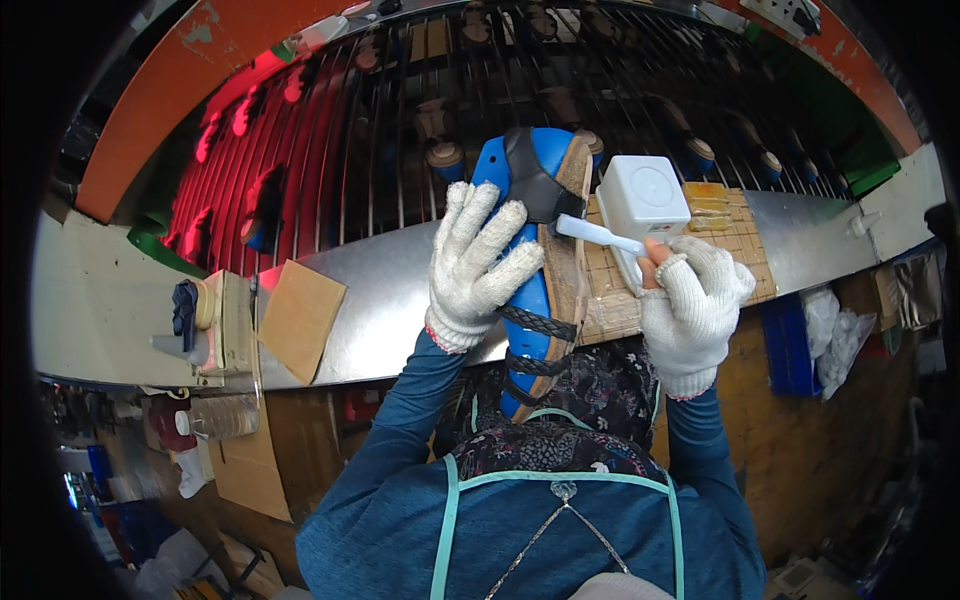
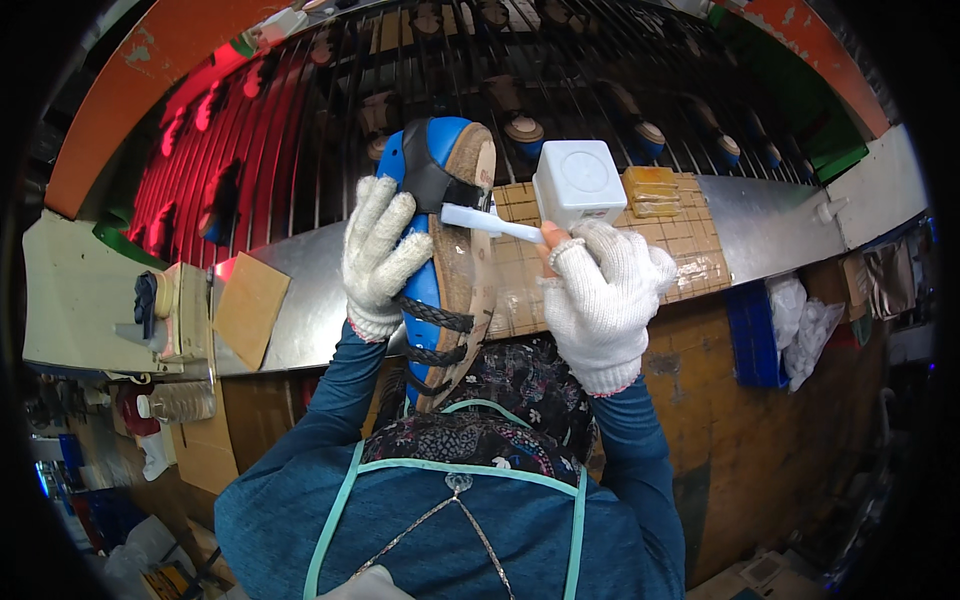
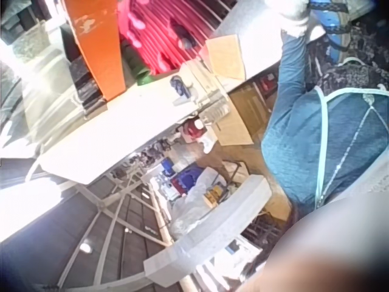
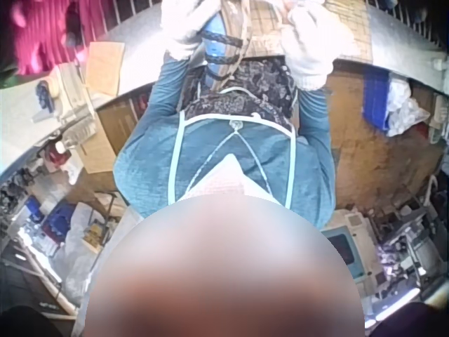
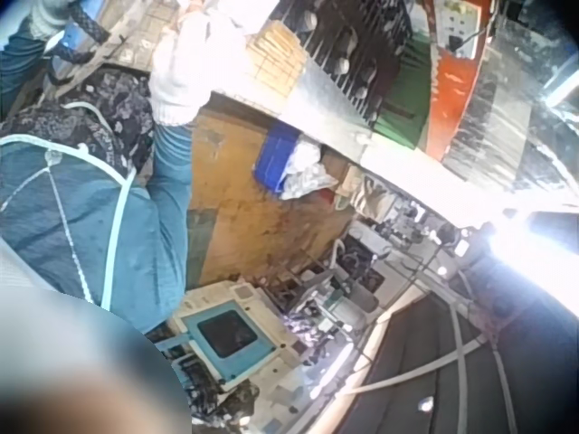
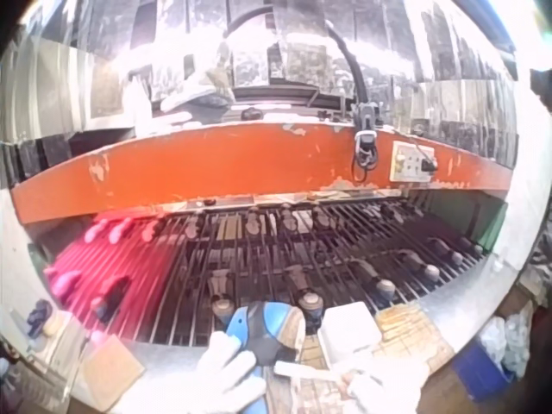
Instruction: The person repeatedly applies glue to the sole of a blue and black shoe using a small brush. They dip the brush into a white container and spread the adhesive along the sole's edge and surface, rotating the shoe to access different areas.
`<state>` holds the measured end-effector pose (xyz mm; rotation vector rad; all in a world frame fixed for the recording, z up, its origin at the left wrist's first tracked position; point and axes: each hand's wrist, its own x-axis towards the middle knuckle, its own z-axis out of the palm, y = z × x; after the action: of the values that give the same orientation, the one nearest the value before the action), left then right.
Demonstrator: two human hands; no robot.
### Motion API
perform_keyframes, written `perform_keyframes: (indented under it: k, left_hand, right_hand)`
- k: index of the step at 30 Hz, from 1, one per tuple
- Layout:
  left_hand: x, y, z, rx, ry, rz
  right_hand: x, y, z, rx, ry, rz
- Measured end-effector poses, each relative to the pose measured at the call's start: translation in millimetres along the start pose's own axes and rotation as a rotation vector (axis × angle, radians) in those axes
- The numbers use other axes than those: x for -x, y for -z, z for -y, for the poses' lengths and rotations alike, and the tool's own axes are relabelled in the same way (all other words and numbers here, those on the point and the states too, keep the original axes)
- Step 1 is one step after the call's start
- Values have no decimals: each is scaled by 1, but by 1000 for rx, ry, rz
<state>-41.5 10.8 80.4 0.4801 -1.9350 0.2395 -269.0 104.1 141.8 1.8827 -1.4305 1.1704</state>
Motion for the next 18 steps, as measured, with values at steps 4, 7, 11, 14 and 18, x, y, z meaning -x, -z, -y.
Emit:
perform_keyframes:
  k: [4, 7, 11, 14, 18]
  left_hand:
    - [-1, -2, 0, 67, 8, -44]
    - [-1, -1, 2, 85, -6, -53]
    - [0, 1, 5, 82, -2, -52]
    - [0, 0, 5, 73, 2, -71]
    - [0, -2, 6, 50, 21, -89]
  right_hand:
    - [-4, -2, -5, -113, -28, 17]
    - [-8, 0, -12, -229, -115, 191]
    - [-9, 3, -14, -392, -277, 367]
    - [-8, 4, -15, -452, -290, 415]
    - [-4, 4, -20, -527, -325, 492]
